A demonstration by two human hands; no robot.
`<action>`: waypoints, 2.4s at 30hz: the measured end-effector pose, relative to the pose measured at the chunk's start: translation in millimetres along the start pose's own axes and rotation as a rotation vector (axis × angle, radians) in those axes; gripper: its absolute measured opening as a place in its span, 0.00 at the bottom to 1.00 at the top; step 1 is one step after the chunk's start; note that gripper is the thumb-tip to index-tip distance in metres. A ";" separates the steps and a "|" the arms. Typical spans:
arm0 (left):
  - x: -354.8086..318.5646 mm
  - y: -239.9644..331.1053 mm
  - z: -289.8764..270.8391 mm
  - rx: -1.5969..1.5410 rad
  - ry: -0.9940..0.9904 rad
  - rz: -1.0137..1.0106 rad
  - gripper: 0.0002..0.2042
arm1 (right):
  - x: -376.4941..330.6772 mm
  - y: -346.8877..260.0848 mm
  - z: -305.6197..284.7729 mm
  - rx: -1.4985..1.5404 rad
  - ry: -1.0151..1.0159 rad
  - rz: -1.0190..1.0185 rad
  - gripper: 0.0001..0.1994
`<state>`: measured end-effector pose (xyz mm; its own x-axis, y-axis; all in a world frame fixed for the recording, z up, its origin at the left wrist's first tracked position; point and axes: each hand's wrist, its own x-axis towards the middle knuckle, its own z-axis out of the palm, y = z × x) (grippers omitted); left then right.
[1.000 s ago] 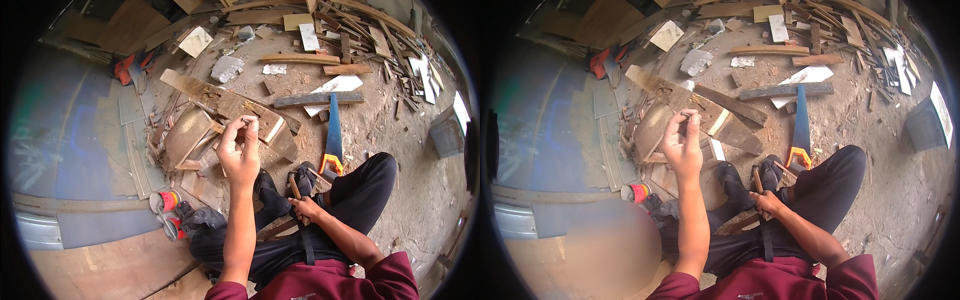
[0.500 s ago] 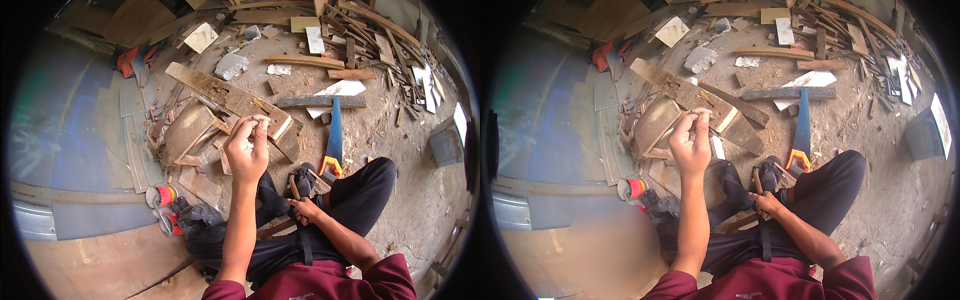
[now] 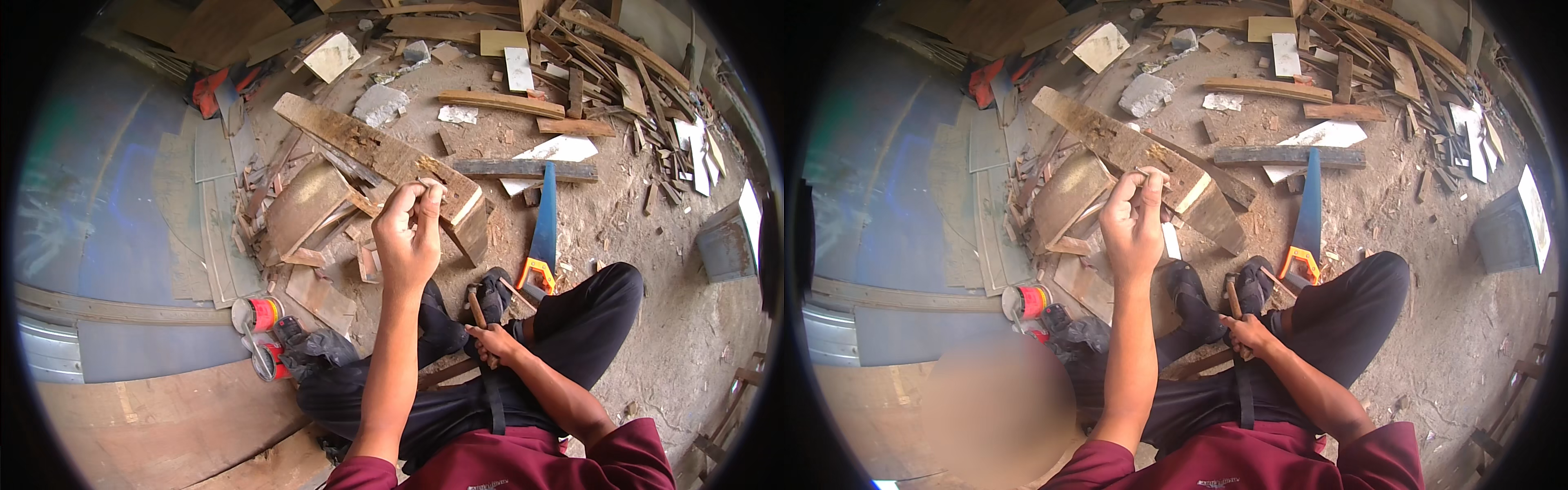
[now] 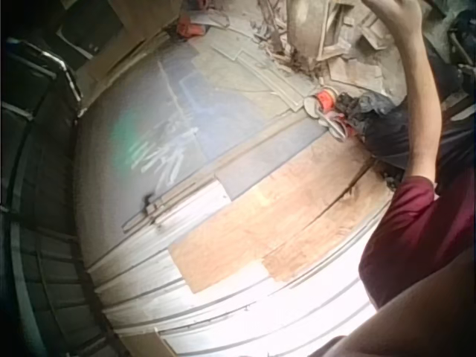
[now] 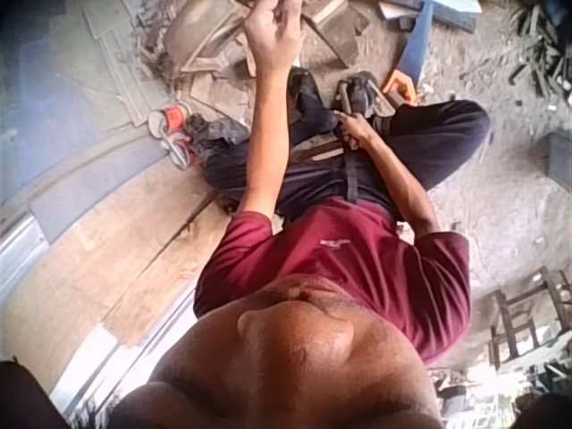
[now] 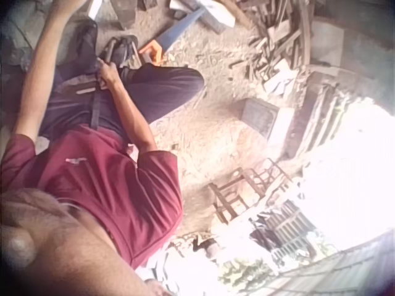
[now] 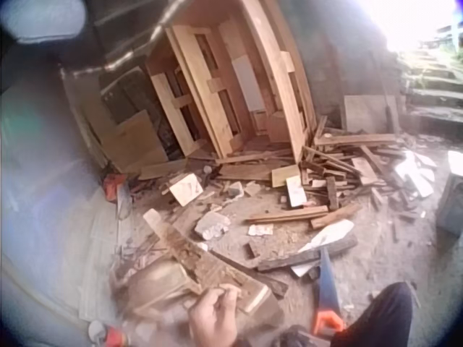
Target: The person sits on the floor and uses a hammer to drive nails into a wooden frame. They repeatedly hammer the nails, reposition the frame, and handle small wooden pieces.
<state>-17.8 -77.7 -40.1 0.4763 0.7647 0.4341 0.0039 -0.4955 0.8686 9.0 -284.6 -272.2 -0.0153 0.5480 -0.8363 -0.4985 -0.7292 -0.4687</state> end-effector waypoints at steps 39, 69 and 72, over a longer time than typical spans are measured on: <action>9.1 8.5 -7.5 -0.008 -0.074 0.082 0.09 | -52.3 -31.6 -21.1 0.450 0.063 -0.269 0.12; 13.6 9.6 -9.4 -0.010 -0.091 0.245 0.08 | -345.6 -241.0 -0.1 -0.969 0.356 -0.766 0.15; 14.6 8.0 -9.7 -0.019 -0.093 0.252 0.08 | -341.9 -242.1 2.8 -0.945 0.369 -0.810 0.14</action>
<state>-19.3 -66.5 -24.5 0.5390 0.5765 0.6142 -0.1411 -0.6570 0.7406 132.5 -294.3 128.0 0.3149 0.9320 -0.1796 0.5492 -0.3333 -0.7664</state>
